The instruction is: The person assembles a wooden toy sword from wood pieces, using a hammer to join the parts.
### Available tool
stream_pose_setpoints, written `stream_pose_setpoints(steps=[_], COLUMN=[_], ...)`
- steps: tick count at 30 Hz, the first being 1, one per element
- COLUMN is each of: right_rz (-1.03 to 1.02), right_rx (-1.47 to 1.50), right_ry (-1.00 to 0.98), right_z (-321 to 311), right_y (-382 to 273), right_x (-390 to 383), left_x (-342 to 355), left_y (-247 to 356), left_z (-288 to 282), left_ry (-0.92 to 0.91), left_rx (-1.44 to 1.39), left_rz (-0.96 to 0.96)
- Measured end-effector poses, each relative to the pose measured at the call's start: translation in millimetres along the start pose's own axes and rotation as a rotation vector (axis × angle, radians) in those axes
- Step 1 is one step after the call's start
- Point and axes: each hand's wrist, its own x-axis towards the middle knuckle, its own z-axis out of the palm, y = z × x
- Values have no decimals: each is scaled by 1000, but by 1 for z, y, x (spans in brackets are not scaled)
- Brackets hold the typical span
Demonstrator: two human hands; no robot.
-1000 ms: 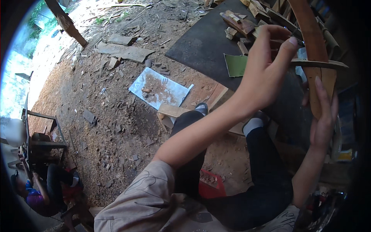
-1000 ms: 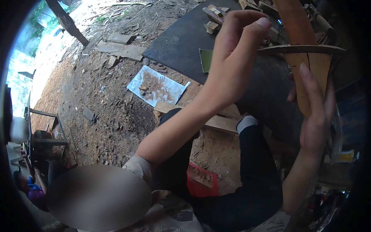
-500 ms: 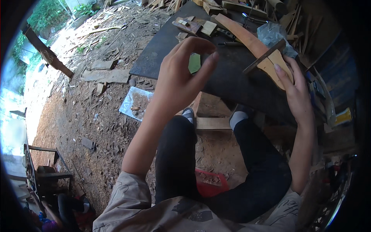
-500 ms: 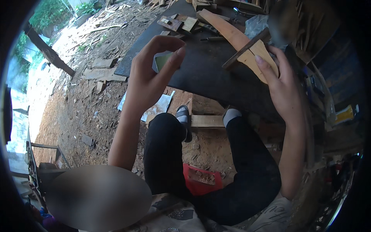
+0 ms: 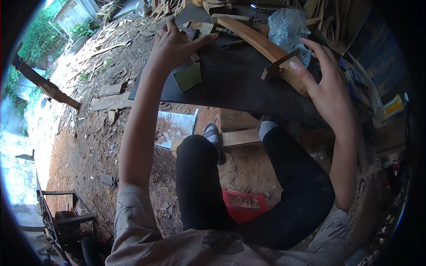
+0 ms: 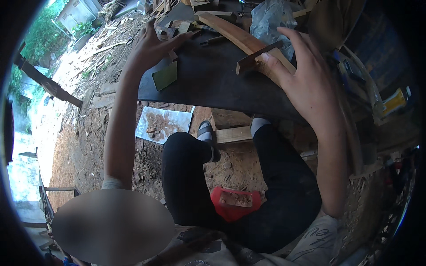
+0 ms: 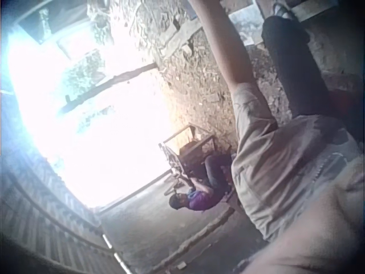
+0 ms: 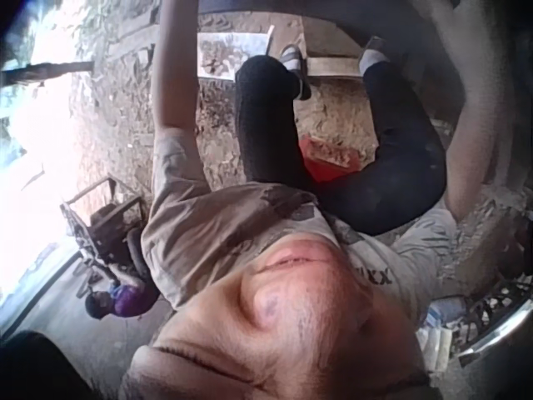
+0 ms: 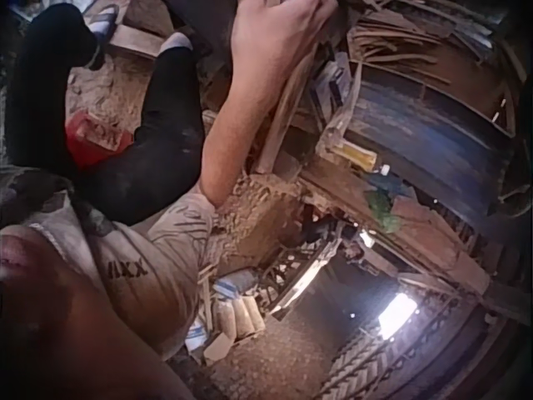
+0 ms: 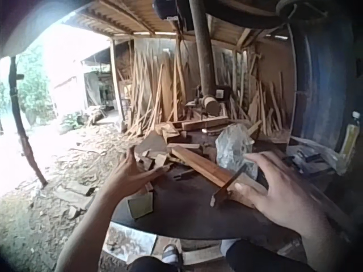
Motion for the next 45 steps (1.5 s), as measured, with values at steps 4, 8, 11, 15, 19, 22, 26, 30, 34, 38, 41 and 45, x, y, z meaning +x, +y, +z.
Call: stream_pose_setpoints(steps=[4, 8, 11, 15, 19, 22, 26, 30, 34, 38, 41, 45], right_rz=[-48, -82, -131, -159, -218, -248, -265, -306, -290, -255, -274, -205], right_rx=[15, 59, 73, 145, 154, 182, 264, 326, 352, 428, 449, 475], right_ry=[4, -16, -38, -102, -62, -2, 68, 141, 154, 124, 155, 97], right_z=[3, 7, 12, 15, 15, 14, 20, 17, 19, 18, 14, 2], right_y=[-6, -6, -1, -11, -9, -11, -13, -16, -13, -19, -5, -14], right_x=[-2, -5, -3, -1, 1, 2, 5, 10, 11, 13, 12, 11], left_x=[28, 28, 36, 38, 31, 16, -10, -13, -23, -8, -28, -19], left_y=[-30, -33, -39, -49, -34, -5, 44, 71, 90, 82, 120, 100], left_z=[28, 36, 40, 40, 23, 9, -10, -17, -21, 5, -24, -3], left_ry=[-133, -289, -169, 1, 24, 193, 285, 425, 331, 434, 309, 350], left_rx=[-349, -590, -490, -445, -502, -445, -342, -547, -409, -229, -372, -294], left_rz=[-61, -165, -93, -45, -41, 68, 198, 564, 670, 871, 1040, 922])
